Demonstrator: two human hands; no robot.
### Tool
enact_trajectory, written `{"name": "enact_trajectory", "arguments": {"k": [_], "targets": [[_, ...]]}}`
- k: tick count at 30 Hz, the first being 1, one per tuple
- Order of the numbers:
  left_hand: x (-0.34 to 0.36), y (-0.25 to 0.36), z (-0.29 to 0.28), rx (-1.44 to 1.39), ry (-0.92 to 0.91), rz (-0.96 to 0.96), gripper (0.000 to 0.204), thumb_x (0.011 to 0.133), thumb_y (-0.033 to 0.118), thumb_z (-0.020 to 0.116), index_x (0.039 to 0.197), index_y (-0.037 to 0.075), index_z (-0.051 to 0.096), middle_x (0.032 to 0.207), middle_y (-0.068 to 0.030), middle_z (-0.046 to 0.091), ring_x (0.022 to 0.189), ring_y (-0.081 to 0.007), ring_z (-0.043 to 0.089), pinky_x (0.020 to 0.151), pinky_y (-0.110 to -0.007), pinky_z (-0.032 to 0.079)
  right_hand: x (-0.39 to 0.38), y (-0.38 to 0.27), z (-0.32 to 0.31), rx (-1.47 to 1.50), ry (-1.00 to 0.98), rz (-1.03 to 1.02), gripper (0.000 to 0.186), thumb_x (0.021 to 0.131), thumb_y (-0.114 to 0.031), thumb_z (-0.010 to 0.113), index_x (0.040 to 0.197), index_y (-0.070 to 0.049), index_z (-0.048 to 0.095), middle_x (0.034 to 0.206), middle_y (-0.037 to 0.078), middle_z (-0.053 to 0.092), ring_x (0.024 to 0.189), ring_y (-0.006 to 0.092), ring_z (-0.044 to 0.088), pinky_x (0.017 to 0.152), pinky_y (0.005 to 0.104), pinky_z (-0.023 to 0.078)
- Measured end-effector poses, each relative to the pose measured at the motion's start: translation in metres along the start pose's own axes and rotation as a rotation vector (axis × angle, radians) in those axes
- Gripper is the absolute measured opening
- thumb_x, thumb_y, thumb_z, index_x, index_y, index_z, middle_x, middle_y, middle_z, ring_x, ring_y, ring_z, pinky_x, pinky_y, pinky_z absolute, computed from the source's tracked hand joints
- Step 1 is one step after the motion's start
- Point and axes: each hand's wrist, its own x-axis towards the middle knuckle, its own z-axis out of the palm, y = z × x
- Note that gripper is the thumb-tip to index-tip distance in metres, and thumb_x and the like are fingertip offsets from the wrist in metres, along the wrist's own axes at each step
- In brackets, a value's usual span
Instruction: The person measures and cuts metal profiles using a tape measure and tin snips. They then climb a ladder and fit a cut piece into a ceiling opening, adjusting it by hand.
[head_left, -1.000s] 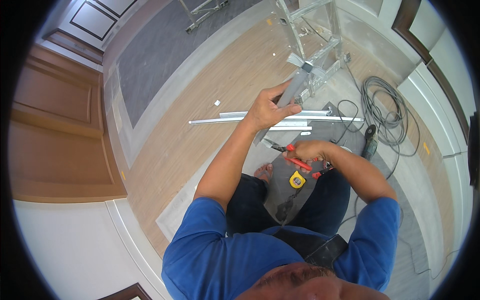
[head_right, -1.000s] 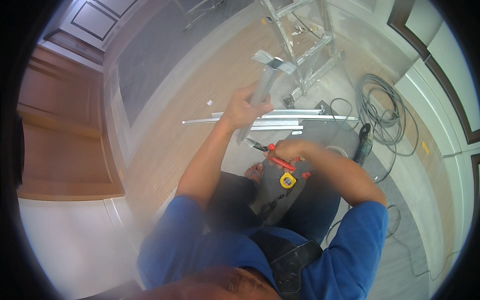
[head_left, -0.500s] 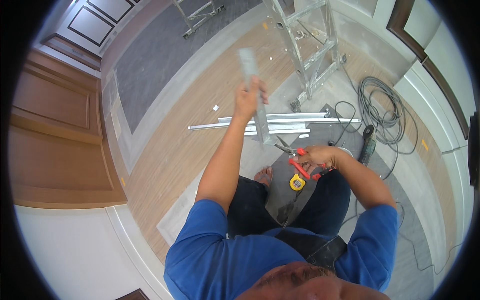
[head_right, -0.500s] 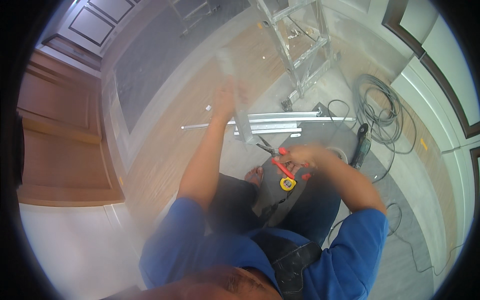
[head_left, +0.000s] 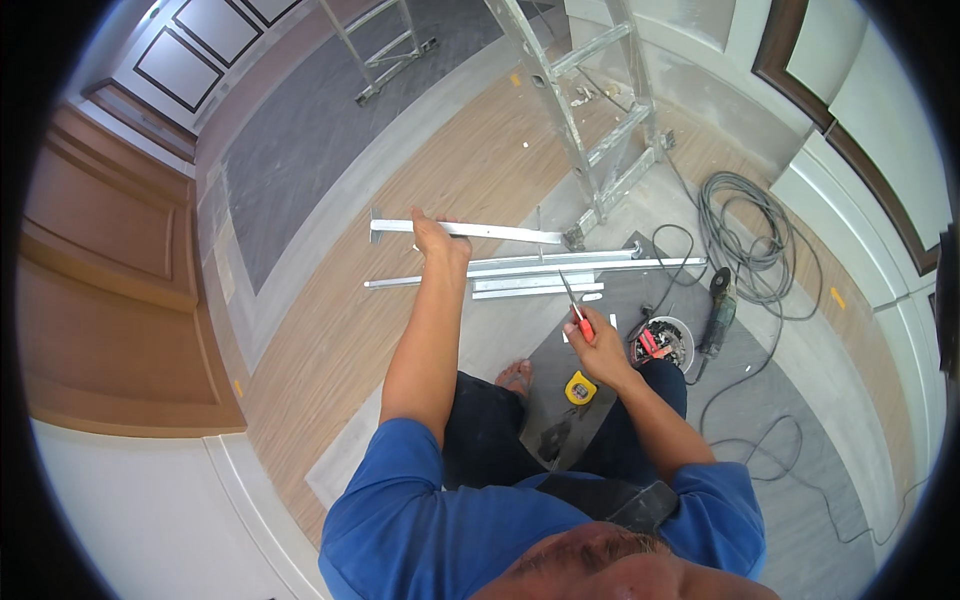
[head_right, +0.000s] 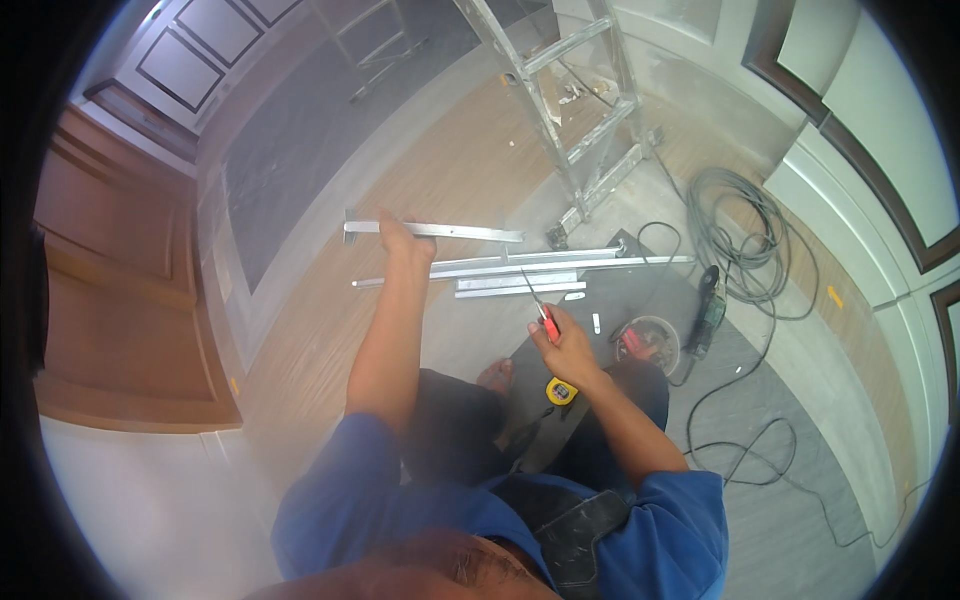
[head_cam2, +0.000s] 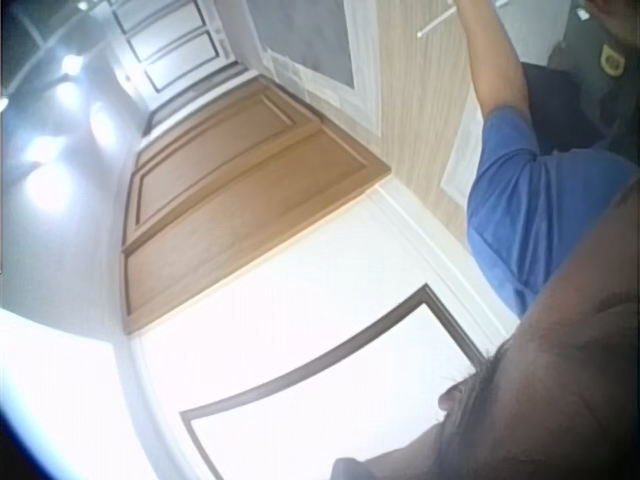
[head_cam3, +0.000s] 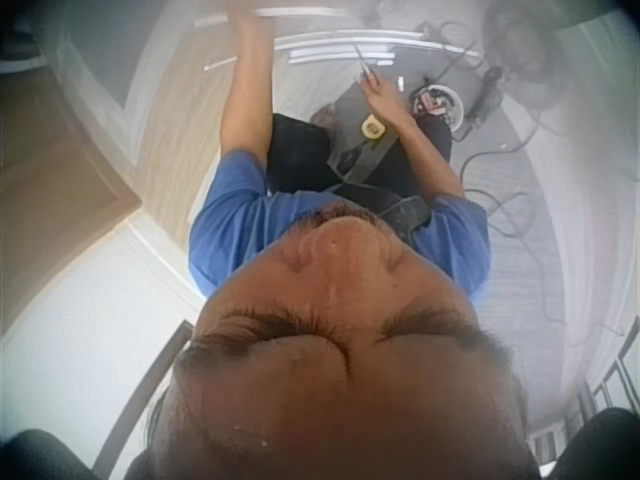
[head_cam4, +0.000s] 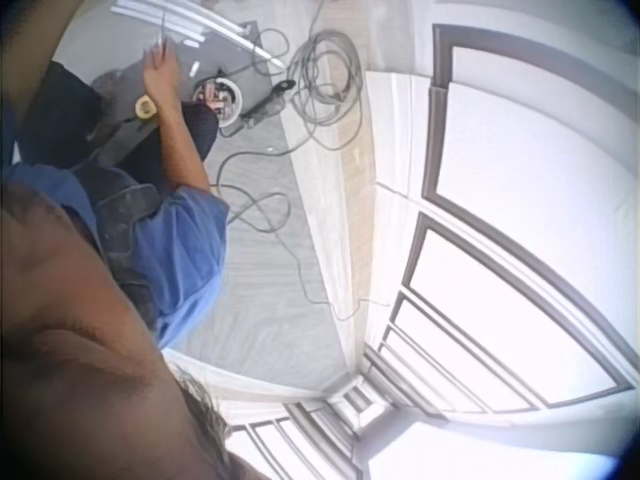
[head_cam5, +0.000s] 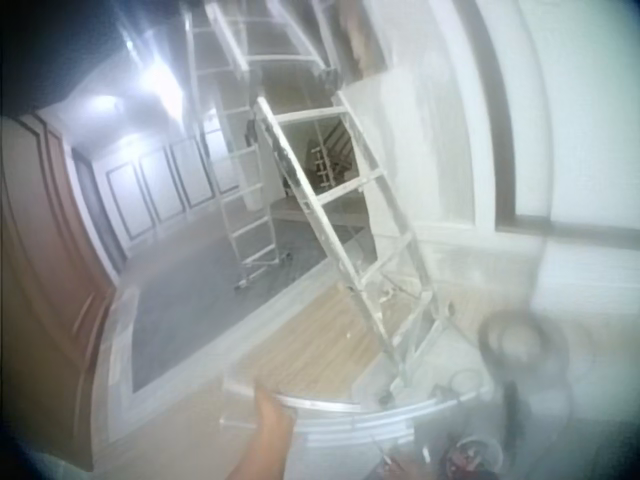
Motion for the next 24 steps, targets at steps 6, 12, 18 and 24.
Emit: {"name": "enact_trajectory", "arguments": {"k": [6, 12, 18, 24], "targets": [[-0.024, -0.015, 0.009, -0.057, -0.042, -0.01, 0.075, 0.105, 0.053, 0.051, 0.16, 0.014, 0.016, 0.148, -0.0149, 0.031, 0.125, -0.03, 0.043, 0.112, -0.054, 0.042, 0.02, -0.012, 0.0, 0.051, 0.081, 0.11, 0.052, 0.096, -0.031, 0.068, 0.133, 0.004, 0.058, 0.108, 0.022, 0.069, 0.101, 0.0359, 0.067, 0.091, 0.0418, 0.051], [-0.052, -0.031, 0.017, 0.008, -0.09, 0.0, 0.079, 0.103, 0.046, 0.06, 0.158, 0.009, 0.016, 0.149, -0.0159, 0.03, 0.123, -0.0306, 0.047, 0.102, -0.052, 0.052, 0.039, -0.006, 0.014, 0.039, 0.232, 0.021, 0.049, 0.095, -0.025, 0.067, 0.134, 0.004, 0.057, 0.108, 0.02, 0.069, 0.1, 0.033, 0.067, 0.089, 0.0401, 0.052], [-0.062, -0.044, 0.014, 0.051, -0.222, 0.038, 0.068, 0.099, 0.036, 0.071, 0.147, 0.01, 0.031, 0.136, -0.0121, 0.045, 0.118, -0.0285, 0.054, 0.107, -0.051, 0.046, 0.053, 0.01, 0.013, 0.115, 0.351, 0.026, 0.038, 0.097, -0.022, 0.066, 0.127, 0.001, 0.062, 0.098, 0.014, 0.069, 0.091, 0.0241, 0.065, 0.084, 0.036, 0.051], [-0.081, -0.06, 0.026, 0.068, -0.314, 0.011, 0.048, 0.097, 0.034, 0.075, 0.128, 0.015, 0.044, 0.11, -0.0082, 0.057, 0.116, -0.0263, 0.057, 0.107, -0.054, 0.041, 0.066, 0.019, -0.024, 0.179, 0.305, 0.05, 0.037, 0.098, -0.023, 0.067, 0.126, 0.001, 0.063, 0.101, 0.016, 0.071, 0.093, 0.0248, 0.067, 0.086, 0.037, 0.051]]}}
